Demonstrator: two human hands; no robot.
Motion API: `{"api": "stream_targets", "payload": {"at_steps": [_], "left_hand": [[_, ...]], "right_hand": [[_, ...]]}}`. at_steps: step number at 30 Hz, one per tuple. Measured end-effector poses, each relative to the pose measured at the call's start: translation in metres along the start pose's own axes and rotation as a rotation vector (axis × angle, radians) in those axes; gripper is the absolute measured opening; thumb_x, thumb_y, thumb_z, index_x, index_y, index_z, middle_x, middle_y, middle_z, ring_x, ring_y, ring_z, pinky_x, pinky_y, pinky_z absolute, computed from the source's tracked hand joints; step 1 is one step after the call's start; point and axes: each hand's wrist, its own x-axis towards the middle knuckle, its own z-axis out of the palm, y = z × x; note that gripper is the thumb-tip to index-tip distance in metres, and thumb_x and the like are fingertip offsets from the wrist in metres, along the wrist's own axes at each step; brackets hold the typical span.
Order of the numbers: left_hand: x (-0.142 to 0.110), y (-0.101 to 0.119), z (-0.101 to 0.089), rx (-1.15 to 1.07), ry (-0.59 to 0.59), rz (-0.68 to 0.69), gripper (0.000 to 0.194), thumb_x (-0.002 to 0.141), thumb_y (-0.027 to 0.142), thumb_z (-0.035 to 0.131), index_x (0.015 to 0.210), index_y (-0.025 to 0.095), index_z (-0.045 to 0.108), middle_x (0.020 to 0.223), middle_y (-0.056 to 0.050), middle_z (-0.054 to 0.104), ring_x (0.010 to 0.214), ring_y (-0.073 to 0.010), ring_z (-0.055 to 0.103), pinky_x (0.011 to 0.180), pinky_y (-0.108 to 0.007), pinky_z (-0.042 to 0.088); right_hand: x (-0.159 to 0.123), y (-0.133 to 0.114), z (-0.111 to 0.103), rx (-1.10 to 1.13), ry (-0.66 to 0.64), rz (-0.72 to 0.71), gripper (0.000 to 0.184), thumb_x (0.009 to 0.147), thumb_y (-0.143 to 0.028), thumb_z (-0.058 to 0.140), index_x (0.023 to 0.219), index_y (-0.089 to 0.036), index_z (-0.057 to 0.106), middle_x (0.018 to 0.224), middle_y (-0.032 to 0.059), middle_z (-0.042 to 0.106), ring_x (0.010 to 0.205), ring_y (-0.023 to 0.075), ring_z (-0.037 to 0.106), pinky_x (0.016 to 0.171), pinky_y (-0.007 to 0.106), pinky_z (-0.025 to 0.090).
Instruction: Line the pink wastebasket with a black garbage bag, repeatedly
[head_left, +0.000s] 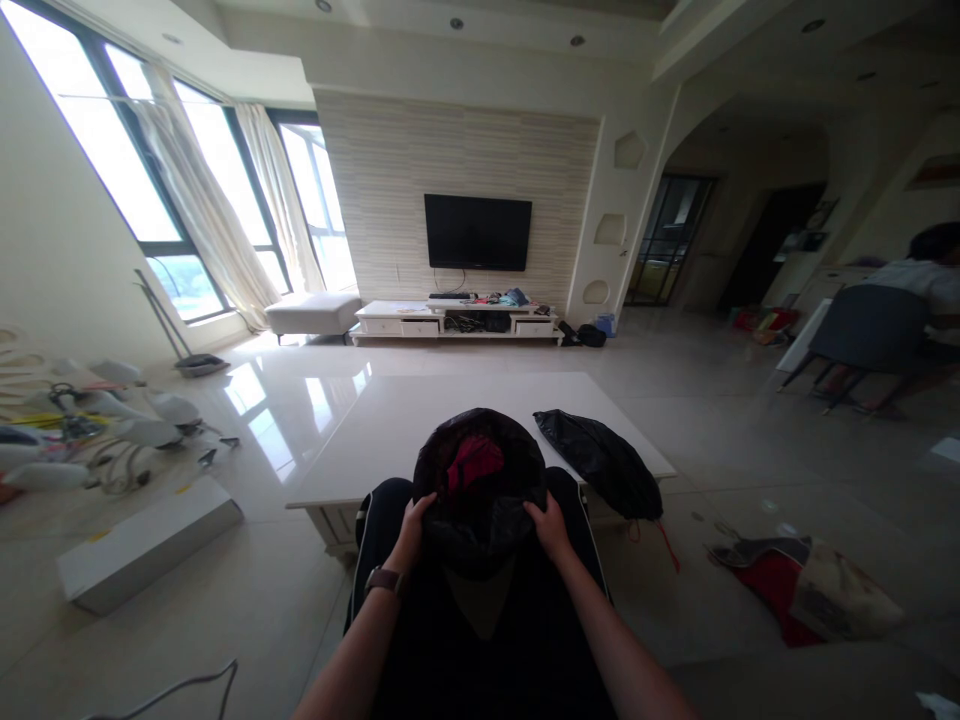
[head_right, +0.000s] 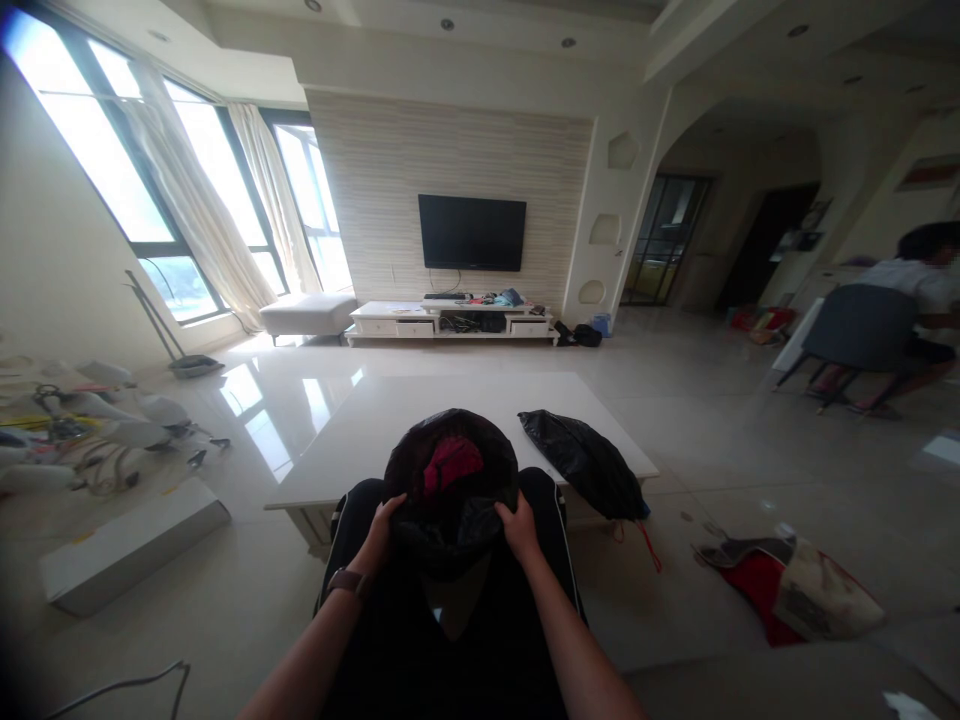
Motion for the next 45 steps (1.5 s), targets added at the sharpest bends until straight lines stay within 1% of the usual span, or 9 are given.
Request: {"api": "stream_targets", "payload": {"at_steps": [5, 10, 13, 18, 22, 26, 37, 41, 45], "left_hand": [[-0.001, 0.002, -0.001, 0.002, -0.02, 0.004, 0.031, 0.07, 0.024, 0.073, 0.1, 0.02, 0.077, 0.12, -0.01, 0.074, 0.128, -0.0358, 0.062, 0.118, -0.05, 0.041], [0.001, -0.004, -0.004, 0.048, -0.016, 0.045, 0.033, 0.066, 0.021, 0.072, 0.098, 0.02, 0.078, 0.121, -0.01, 0.073, 0.128, -0.0373, 0.061, 0.119, -0.05, 0.039], [0.001, -0.005, -0.004, 0.051, -0.008, 0.044, 0.033, 0.067, 0.021, 0.072, 0.099, 0.02, 0.078, 0.122, -0.01, 0.072, 0.128, -0.0376, 0.061, 0.119, -0.051, 0.039], [-0.001, 0.004, 0.0, 0.001, -0.014, -0.001, 0.033, 0.069, 0.026, 0.076, 0.101, 0.019, 0.077, 0.122, -0.011, 0.074, 0.131, -0.0368, 0.06, 0.118, -0.05, 0.041], [-0.004, 0.014, 0.003, -0.048, -0.045, -0.044, 0.036, 0.074, 0.032, 0.077, 0.106, 0.017, 0.075, 0.122, -0.013, 0.075, 0.127, -0.0353, 0.064, 0.114, -0.049, 0.045], [-0.005, 0.019, 0.006, -0.063, -0.034, -0.053, 0.033, 0.076, 0.033, 0.076, 0.105, 0.017, 0.076, 0.123, -0.013, 0.075, 0.126, -0.0345, 0.065, 0.114, -0.048, 0.045], [-0.005, 0.015, 0.005, -0.052, -0.016, -0.031, 0.031, 0.073, 0.03, 0.079, 0.102, 0.019, 0.076, 0.121, -0.012, 0.074, 0.129, -0.0347, 0.063, 0.113, -0.046, 0.045], [-0.003, 0.017, 0.008, -0.074, -0.036, -0.063, 0.036, 0.072, 0.031, 0.08, 0.106, 0.018, 0.075, 0.119, -0.013, 0.076, 0.125, -0.0352, 0.065, 0.111, -0.047, 0.047], [-0.002, 0.013, 0.006, -0.055, -0.036, -0.057, 0.034, 0.071, 0.029, 0.08, 0.103, 0.018, 0.075, 0.119, -0.012, 0.076, 0.127, -0.0363, 0.064, 0.113, -0.05, 0.045]], "right_hand": [[-0.001, -0.002, 0.0, -0.014, 0.0, -0.002, 0.049, 0.072, -0.037, 0.068, 0.116, -0.016, 0.071, 0.114, 0.0128, 0.079, 0.11, 0.0354, 0.071, 0.103, 0.048, 0.053], [-0.002, -0.002, -0.001, -0.021, -0.02, -0.002, 0.048, 0.075, -0.037, 0.067, 0.118, -0.017, 0.071, 0.114, 0.0116, 0.079, 0.11, 0.0349, 0.071, 0.102, 0.047, 0.053], [-0.002, -0.002, -0.001, -0.011, -0.008, 0.003, 0.051, 0.073, -0.037, 0.068, 0.119, -0.016, 0.071, 0.114, 0.0125, 0.079, 0.11, 0.0356, 0.072, 0.102, 0.048, 0.053], [-0.001, -0.001, 0.0, 0.007, -0.003, 0.004, 0.051, 0.071, -0.037, 0.068, 0.118, -0.016, 0.071, 0.114, 0.0127, 0.079, 0.11, 0.0359, 0.072, 0.102, 0.048, 0.054], [-0.001, 0.0, 0.0, 0.009, 0.008, -0.005, 0.05, 0.071, -0.037, 0.068, 0.116, -0.016, 0.072, 0.113, 0.0121, 0.08, 0.11, 0.0352, 0.072, 0.103, 0.048, 0.054], [-0.002, 0.0, 0.0, -0.002, 0.017, -0.001, 0.049, 0.071, -0.037, 0.069, 0.115, -0.016, 0.073, 0.112, 0.0123, 0.08, 0.108, 0.0354, 0.073, 0.101, 0.048, 0.055], [-0.003, -0.002, -0.001, -0.011, 0.004, -0.004, 0.046, 0.073, -0.036, 0.068, 0.115, -0.018, 0.073, 0.111, 0.011, 0.08, 0.107, 0.0345, 0.073, 0.099, 0.046, 0.056], [-0.003, -0.002, -0.001, -0.023, 0.002, -0.011, 0.045, 0.074, -0.036, 0.068, 0.114, -0.017, 0.073, 0.11, 0.011, 0.08, 0.107, 0.0341, 0.073, 0.098, 0.045, 0.056], [-0.003, -0.001, -0.002, -0.024, 0.003, -0.01, 0.044, 0.074, -0.036, 0.068, 0.114, -0.017, 0.073, 0.11, 0.0112, 0.08, 0.106, 0.0341, 0.073, 0.099, 0.046, 0.055]]}}
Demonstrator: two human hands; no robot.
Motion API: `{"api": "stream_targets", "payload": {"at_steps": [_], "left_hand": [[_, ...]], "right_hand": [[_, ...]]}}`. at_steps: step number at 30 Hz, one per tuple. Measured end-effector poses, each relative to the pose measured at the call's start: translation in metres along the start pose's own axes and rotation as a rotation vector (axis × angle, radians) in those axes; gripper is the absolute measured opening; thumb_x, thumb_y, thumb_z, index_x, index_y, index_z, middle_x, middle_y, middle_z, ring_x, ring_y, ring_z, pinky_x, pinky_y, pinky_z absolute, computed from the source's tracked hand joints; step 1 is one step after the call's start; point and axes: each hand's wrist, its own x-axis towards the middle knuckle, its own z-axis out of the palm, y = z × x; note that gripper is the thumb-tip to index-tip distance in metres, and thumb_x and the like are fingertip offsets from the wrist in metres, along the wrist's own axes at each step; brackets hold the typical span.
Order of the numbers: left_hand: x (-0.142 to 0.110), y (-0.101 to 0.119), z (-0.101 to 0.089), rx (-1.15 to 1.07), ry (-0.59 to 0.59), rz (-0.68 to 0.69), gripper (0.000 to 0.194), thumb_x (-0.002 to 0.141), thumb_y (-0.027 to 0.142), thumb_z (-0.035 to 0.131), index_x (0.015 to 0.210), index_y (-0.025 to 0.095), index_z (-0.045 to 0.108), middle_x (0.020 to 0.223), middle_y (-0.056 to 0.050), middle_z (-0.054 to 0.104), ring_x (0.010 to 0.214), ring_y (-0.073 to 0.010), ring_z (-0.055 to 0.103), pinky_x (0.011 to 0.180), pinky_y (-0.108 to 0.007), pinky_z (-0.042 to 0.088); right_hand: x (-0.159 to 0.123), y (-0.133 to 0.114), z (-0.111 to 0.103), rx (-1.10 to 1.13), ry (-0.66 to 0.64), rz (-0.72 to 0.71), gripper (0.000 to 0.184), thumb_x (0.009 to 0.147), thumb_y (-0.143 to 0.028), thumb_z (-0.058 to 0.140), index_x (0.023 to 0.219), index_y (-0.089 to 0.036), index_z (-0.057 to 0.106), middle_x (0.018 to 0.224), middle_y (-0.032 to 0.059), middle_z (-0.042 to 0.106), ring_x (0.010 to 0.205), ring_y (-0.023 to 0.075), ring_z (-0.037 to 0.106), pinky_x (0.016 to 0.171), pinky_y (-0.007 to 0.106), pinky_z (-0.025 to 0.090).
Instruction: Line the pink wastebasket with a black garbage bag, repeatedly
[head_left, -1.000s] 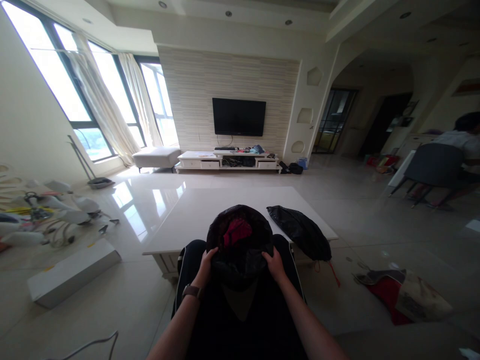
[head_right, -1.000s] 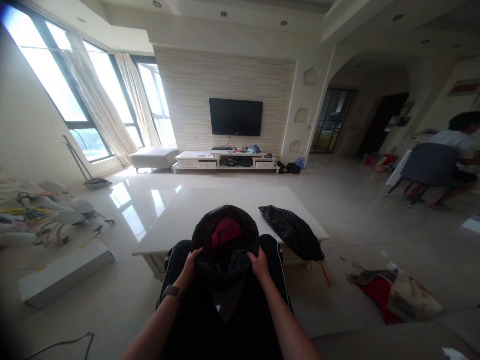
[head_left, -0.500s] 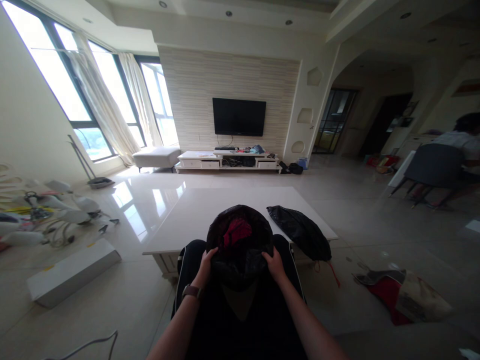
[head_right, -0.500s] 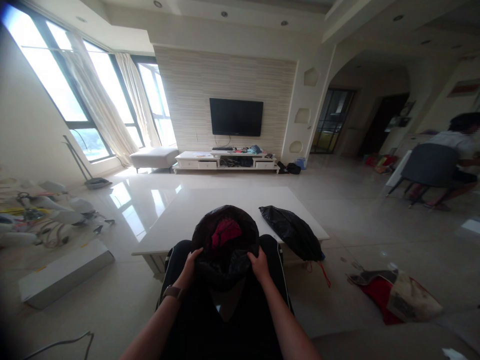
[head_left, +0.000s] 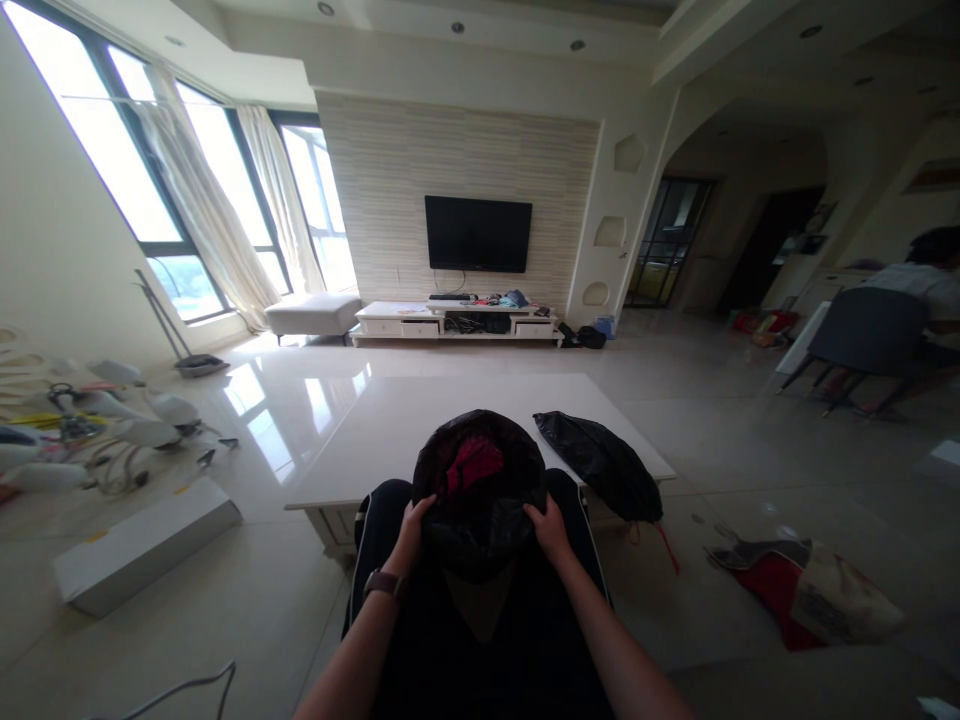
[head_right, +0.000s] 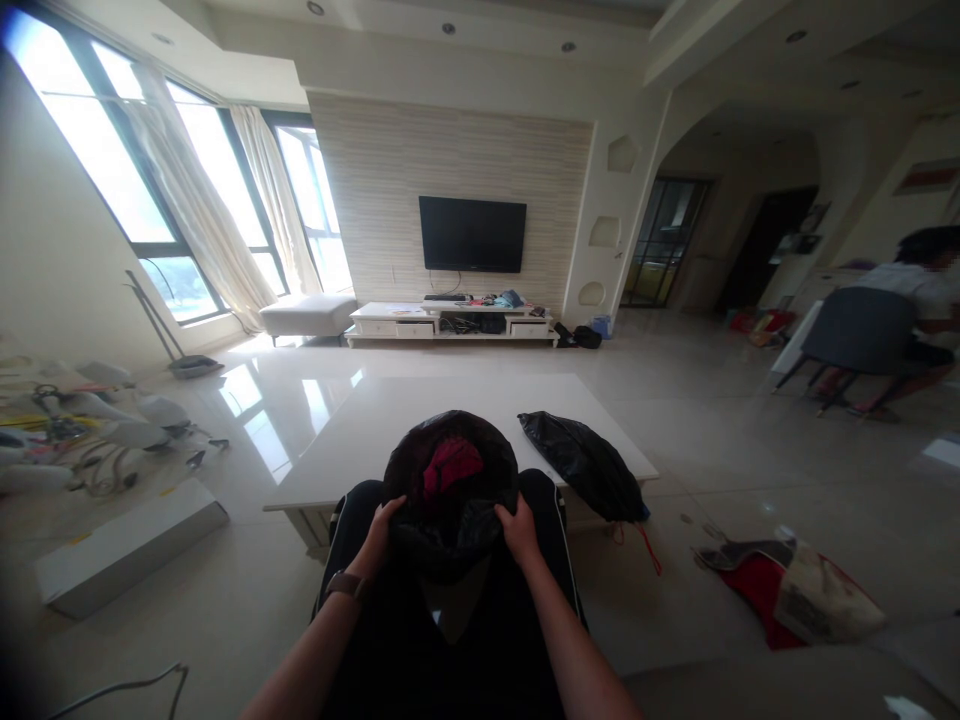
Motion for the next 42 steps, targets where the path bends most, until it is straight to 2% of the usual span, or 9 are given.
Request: {"api": "stream_targets", "payload": {"at_steps": [4, 9, 19, 25, 30, 34, 42], "left_hand": [[0.001, -0.0071, -0.0058, 0.05, 0.03, 0.052, 0.032, 0.065, 0.023, 0.08, 0.096, 0.02, 0.076, 0.119, -0.011, 0.075, 0.131, -0.0379, 0.06, 0.118, -0.051, 0.04], [0.0005, -0.0076, -0.0063, 0.048, 0.023, 0.054, 0.032, 0.067, 0.024, 0.079, 0.099, 0.021, 0.077, 0.12, -0.011, 0.075, 0.133, -0.0373, 0.059, 0.118, -0.051, 0.04], [0.0001, -0.0027, -0.0005, 0.026, 0.03, 0.022, 0.03, 0.073, 0.031, 0.077, 0.101, 0.02, 0.076, 0.124, -0.013, 0.074, 0.131, -0.0367, 0.062, 0.116, -0.05, 0.043], [-0.0011, -0.0008, 0.0008, -0.014, 0.007, 0.005, 0.036, 0.071, 0.031, 0.08, 0.105, 0.019, 0.075, 0.12, -0.013, 0.076, 0.129, -0.0371, 0.063, 0.113, -0.05, 0.045], [-0.0003, -0.0053, -0.0017, 0.005, 0.04, 0.027, 0.027, 0.072, 0.031, 0.078, 0.097, 0.02, 0.076, 0.123, -0.012, 0.074, 0.131, -0.0373, 0.06, 0.116, -0.048, 0.042], [0.0011, -0.0082, -0.0033, 0.008, 0.042, 0.027, 0.029, 0.068, 0.029, 0.08, 0.096, 0.02, 0.077, 0.121, -0.011, 0.074, 0.134, -0.0385, 0.057, 0.119, -0.049, 0.039], [0.0005, -0.001, 0.0011, -0.046, 0.022, -0.009, 0.031, 0.07, 0.034, 0.081, 0.096, 0.019, 0.077, 0.119, -0.012, 0.075, 0.128, -0.0379, 0.062, 0.114, -0.049, 0.044]], "right_hand": [[0.0013, 0.0021, -0.0002, 0.004, -0.001, -0.018, 0.046, 0.074, -0.036, 0.068, 0.116, -0.018, 0.073, 0.113, 0.0113, 0.08, 0.108, 0.0344, 0.072, 0.101, 0.047, 0.055], [0.0015, 0.0025, -0.0001, -0.002, 0.008, -0.025, 0.045, 0.073, -0.036, 0.069, 0.114, -0.018, 0.073, 0.111, 0.0109, 0.08, 0.107, 0.0341, 0.073, 0.1, 0.047, 0.055], [0.0, 0.0008, -0.0005, 0.002, 0.003, -0.016, 0.045, 0.074, -0.036, 0.068, 0.115, -0.017, 0.072, 0.111, 0.0121, 0.08, 0.107, 0.0357, 0.073, 0.099, 0.048, 0.055], [-0.0005, -0.0024, 0.0, -0.005, 0.0, -0.002, 0.046, 0.073, -0.036, 0.068, 0.114, -0.016, 0.072, 0.111, 0.013, 0.079, 0.108, 0.0361, 0.072, 0.1, 0.048, 0.055], [0.0, -0.0012, 0.0001, -0.008, 0.003, 0.004, 0.044, 0.073, -0.036, 0.068, 0.113, -0.017, 0.072, 0.111, 0.0122, 0.08, 0.108, 0.0348, 0.072, 0.101, 0.047, 0.054], [0.0005, 0.0004, 0.0007, 0.0, 0.003, 0.0, 0.049, 0.072, -0.036, 0.068, 0.117, -0.016, 0.071, 0.114, 0.0122, 0.08, 0.11, 0.034, 0.072, 0.102, 0.047, 0.055], [-0.0002, -0.0019, 0.0005, -0.01, -0.016, -0.008, 0.05, 0.074, -0.037, 0.066, 0.118, -0.014, 0.07, 0.117, 0.0153, 0.078, 0.111, 0.0352, 0.071, 0.103, 0.049, 0.053]]}}
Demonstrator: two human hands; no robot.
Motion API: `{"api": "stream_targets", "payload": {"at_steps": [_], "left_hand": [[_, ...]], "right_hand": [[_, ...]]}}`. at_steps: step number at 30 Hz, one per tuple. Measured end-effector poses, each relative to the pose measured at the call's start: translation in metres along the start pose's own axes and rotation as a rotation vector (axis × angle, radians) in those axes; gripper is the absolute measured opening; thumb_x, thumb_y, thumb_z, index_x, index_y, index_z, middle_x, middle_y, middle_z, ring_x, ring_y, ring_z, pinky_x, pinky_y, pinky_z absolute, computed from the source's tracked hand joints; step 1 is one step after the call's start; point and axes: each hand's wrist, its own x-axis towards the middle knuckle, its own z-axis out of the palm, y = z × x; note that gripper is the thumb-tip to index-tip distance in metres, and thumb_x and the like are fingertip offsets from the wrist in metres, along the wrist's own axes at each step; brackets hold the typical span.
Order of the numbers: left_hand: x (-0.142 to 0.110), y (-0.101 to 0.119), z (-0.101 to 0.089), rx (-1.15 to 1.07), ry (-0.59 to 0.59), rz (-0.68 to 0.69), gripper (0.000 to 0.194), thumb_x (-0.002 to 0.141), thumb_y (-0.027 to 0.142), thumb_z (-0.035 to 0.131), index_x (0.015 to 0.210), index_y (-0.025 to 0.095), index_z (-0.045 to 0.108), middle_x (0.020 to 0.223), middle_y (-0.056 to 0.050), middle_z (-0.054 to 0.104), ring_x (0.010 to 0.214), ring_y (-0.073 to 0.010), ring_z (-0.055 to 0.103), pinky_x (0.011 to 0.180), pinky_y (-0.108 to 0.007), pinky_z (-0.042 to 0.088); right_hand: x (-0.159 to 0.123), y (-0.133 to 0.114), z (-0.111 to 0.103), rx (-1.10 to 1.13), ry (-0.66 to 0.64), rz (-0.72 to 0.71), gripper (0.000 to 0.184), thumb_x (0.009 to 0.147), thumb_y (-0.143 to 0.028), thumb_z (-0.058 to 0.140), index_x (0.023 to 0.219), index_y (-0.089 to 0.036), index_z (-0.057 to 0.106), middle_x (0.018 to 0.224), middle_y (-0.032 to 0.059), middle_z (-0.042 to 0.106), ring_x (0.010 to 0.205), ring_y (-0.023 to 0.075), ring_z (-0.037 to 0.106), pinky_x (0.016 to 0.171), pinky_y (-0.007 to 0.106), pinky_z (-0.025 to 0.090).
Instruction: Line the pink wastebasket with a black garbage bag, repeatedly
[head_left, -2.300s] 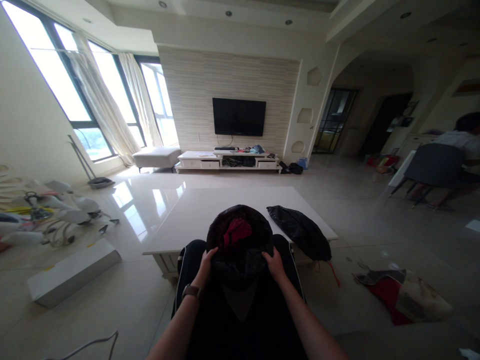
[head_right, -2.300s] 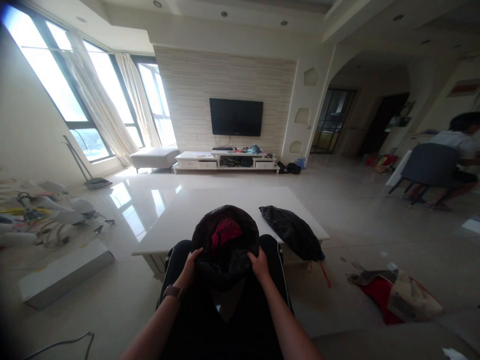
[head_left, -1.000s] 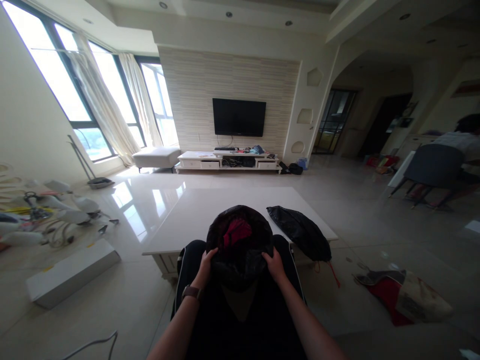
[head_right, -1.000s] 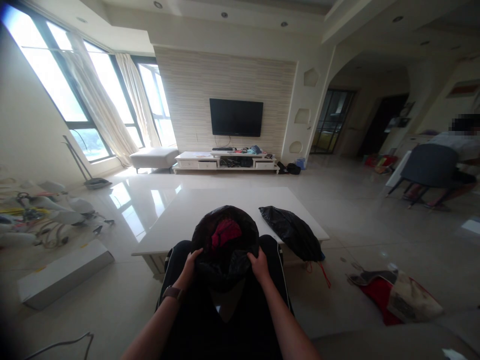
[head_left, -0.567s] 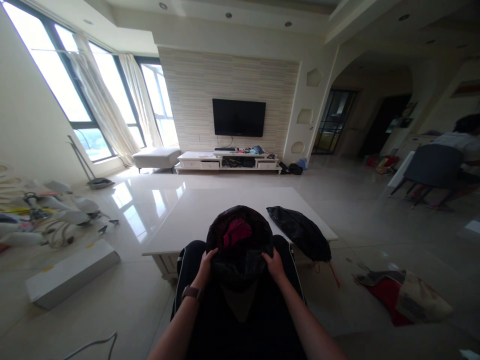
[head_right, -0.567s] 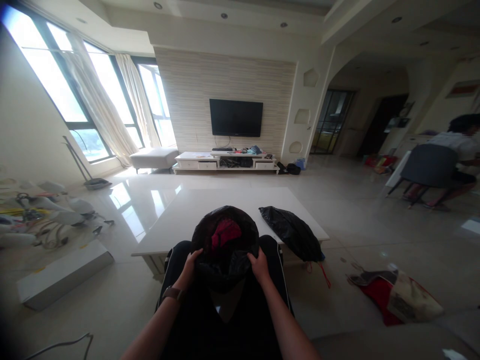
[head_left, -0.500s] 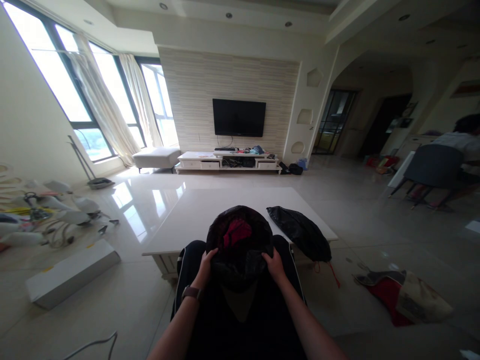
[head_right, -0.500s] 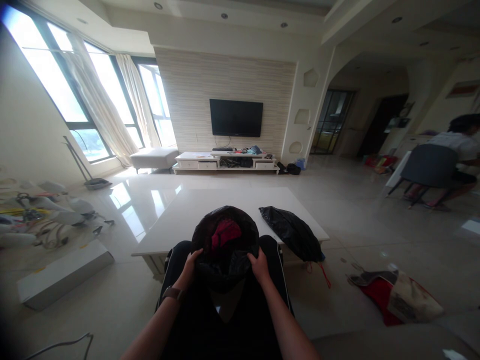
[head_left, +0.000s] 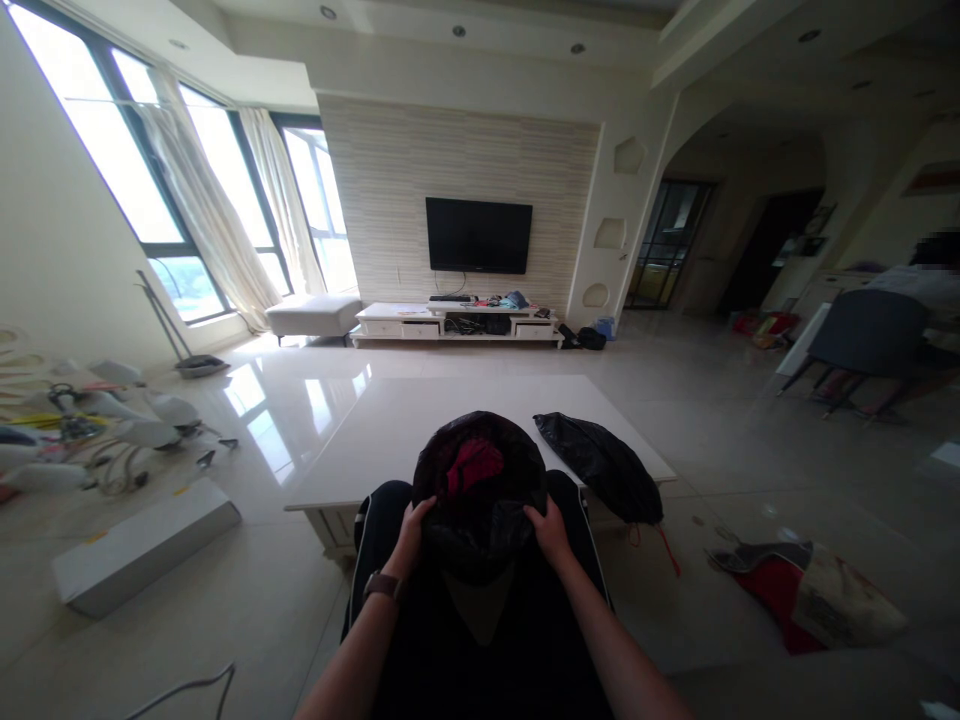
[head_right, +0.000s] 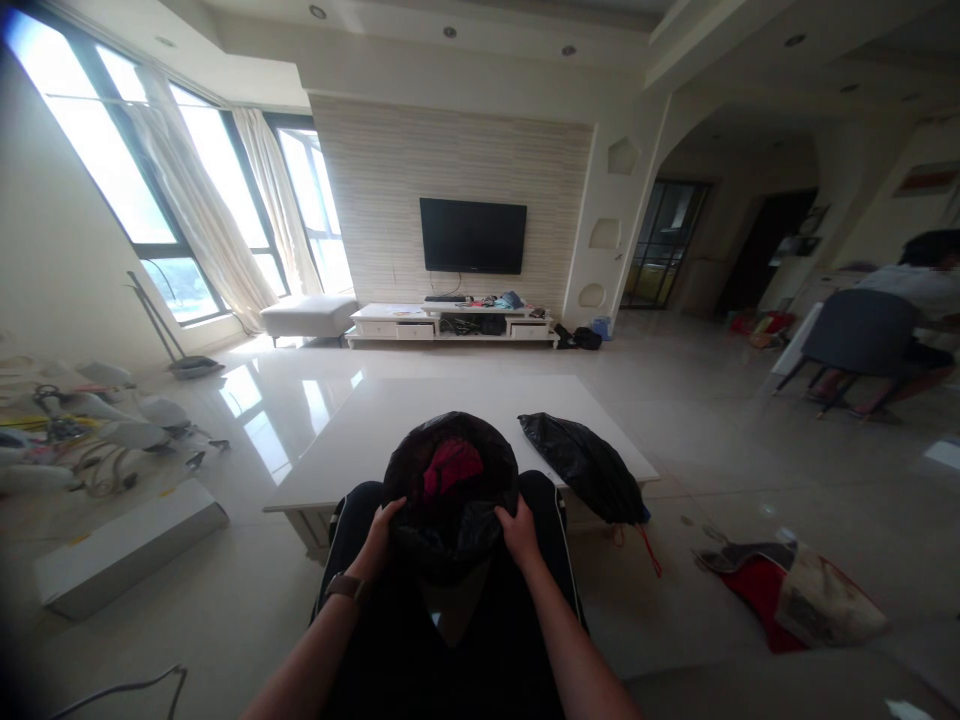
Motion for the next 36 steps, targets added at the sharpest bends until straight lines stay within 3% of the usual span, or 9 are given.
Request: {"api": "stream_targets", "payload": {"at_steps": [17, 26, 36], "left_hand": [[-0.0044, 0.0099, 0.0046, -0.033, 0.0, -0.03, 0.035, 0.068, 0.037, 0.082, 0.097, 0.018, 0.077, 0.114, -0.012, 0.077, 0.122, -0.0377, 0.066, 0.109, -0.051, 0.048], [-0.0035, 0.005, 0.0011, 0.015, 0.023, 0.0, 0.026, 0.069, 0.031, 0.078, 0.092, 0.02, 0.077, 0.119, -0.012, 0.076, 0.131, -0.0382, 0.06, 0.115, -0.05, 0.043], [-0.005, 0.0067, 0.0033, -0.025, 0.004, -0.009, 0.032, 0.07, 0.032, 0.081, 0.099, 0.02, 0.076, 0.118, -0.011, 0.076, 0.128, -0.0369, 0.063, 0.112, -0.048, 0.045]], "right_hand": [[0.0005, 0.0004, -0.0007, -0.012, 0.012, 0.005, 0.052, 0.073, -0.038, 0.066, 0.119, -0.014, 0.069, 0.117, 0.015, 0.078, 0.112, 0.0352, 0.072, 0.104, 0.049, 0.053], [0.0002, -0.001, 0.0001, -0.005, 0.008, 0.007, 0.053, 0.072, -0.039, 0.066, 0.12, -0.014, 0.069, 0.119, 0.0157, 0.078, 0.114, 0.0358, 0.071, 0.105, 0.05, 0.053], [-0.0015, -0.0026, -0.0002, 0.003, 0.009, 0.002, 0.05, 0.073, -0.037, 0.067, 0.118, -0.015, 0.07, 0.118, 0.0149, 0.078, 0.113, 0.0356, 0.071, 0.105, 0.05, 0.053]]}}
